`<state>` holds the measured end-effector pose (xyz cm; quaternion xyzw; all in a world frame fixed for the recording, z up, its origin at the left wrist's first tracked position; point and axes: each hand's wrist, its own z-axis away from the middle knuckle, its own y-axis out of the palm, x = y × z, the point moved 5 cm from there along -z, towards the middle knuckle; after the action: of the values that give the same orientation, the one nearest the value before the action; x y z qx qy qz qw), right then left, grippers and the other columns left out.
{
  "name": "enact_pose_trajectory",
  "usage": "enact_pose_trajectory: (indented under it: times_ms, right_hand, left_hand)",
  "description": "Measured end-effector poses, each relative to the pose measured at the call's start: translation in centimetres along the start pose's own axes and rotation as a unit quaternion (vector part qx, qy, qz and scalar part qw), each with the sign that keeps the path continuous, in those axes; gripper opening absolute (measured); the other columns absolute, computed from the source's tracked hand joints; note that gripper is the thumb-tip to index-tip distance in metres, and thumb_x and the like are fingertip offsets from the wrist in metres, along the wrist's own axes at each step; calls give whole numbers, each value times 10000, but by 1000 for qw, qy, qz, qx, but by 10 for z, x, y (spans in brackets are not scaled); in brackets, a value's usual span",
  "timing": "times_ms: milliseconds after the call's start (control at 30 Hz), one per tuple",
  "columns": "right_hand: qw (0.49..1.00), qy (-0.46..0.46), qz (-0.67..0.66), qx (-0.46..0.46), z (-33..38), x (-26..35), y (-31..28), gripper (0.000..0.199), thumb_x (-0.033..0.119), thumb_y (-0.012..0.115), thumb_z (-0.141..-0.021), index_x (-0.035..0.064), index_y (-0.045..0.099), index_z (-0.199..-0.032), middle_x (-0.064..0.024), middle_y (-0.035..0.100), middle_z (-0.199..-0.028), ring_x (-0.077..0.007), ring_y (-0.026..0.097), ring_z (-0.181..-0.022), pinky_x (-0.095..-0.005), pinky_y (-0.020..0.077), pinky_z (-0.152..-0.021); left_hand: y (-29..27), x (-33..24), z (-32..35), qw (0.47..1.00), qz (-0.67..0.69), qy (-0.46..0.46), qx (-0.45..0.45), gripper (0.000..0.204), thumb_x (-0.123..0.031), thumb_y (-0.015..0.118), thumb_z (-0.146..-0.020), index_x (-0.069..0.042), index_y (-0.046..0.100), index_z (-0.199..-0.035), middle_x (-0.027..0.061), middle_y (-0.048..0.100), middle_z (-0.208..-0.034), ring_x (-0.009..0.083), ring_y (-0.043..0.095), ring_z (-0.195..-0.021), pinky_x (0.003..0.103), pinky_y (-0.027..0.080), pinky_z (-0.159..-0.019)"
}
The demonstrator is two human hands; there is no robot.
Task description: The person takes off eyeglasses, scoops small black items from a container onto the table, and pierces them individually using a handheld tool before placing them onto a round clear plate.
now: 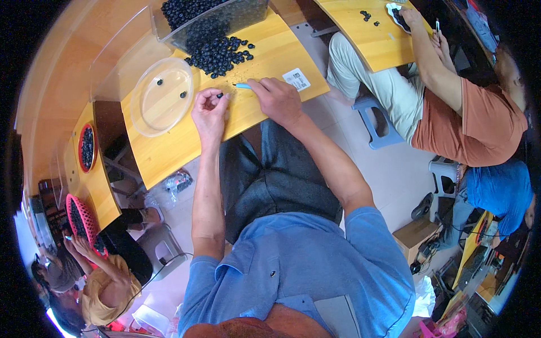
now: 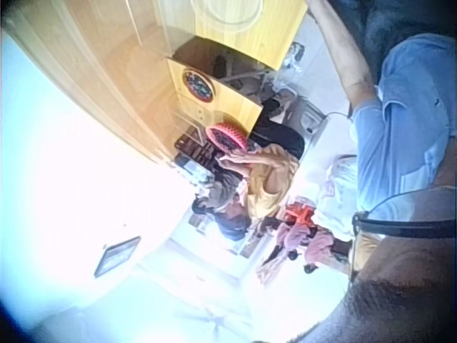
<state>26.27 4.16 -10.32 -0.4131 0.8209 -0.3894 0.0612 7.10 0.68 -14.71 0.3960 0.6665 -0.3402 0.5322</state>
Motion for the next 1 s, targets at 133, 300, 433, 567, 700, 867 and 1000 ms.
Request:
enact_pose_trajectory:
  times_ms: [133, 300, 433, 567, 700, 867, 1000]
  right_hand:
    - [1000, 0, -3, 1, 1, -3, -1, 258, 96, 653, -828, 110, 712, -1078, -25, 582, -759, -193, 645, -686, -337, 521, -590]
    - [1000, -8, -5, 1, 2, -3, 0, 239, 101, 661, -834, 107, 709, -1068, -31, 565, -746, -196, 643, -678, -339, 520, -581]
    - [1000, -11, -6, 3, 1, -1, -2, 235, 106, 667, -836, 106, 708, -1067, -32, 568, -752, -196, 643, -680, -341, 521, -581]
    - [1000, -17, -15, -5, 1, 0, -3, 235, 102, 674, -830, 106, 715, -1062, -32, 578, -763, -196, 643, -678, -339, 524, -586]
    - [999, -38, -10, -8, 3, 0, -3, 275, 100, 677, -804, 101, 724, -1075, -27, 596, -783, -194, 645, -683, -334, 530, -596]
    - [998, -55, -8, -16, 5, 1, -2, 306, 100, 676, -783, 103, 726, -1084, -24, 607, -800, -188, 648, -695, -326, 537, -605]
    - [997, -68, -6, -21, 4, 2, -1, 313, 106, 667, -784, 105, 723, -1092, -17, 609, -807, -179, 647, -702, -317, 537, -608]
  left_hand:
    - [6, -19, 2, 1000, -22, 22, 4, 169, 55, 780, -845, -6, 737, -996, 4, 560, -963, 47, 503, -755, 202, 457, -695]
    - [6, -17, 1, 1000, 3, -4, 19, 143, 56, 752, -871, 14, 734, -1006, 41, 616, -1053, 57, 608, -818, 192, 502, -736]
    - [7, -9, 3, 997, 49, -64, 19, 158, 56, 719, -897, 28, 716, -1052, 55, 657, -1046, 68, 650, -835, 196, 523, -760]
    - [4, -8, 0, 999, 28, -17, 17, 187, 42, 685, -926, 29, 688, -1113, 53, 697, -964, 69, 661, -830, 208, 532, -765]
    - [7, -6, 2, 998, 34, -56, 14, 198, 29, 663, -948, 24, 648, -1146, 41, 660, -995, 51, 617, -804, 204, 517, -736]
    - [13, -17, 3, 999, 33, -35, 21, 284, 33, 692, -930, 13, 594, -1196, 53, 625, -1049, 68, 628, -835, 207, 520, -755]
    - [13, -18, 3, 999, 2, -30, 22, 328, 31, 716, -911, 6, 583, -1209, 50, 641, -1026, 78, 631, -850, 215, 524, -773]
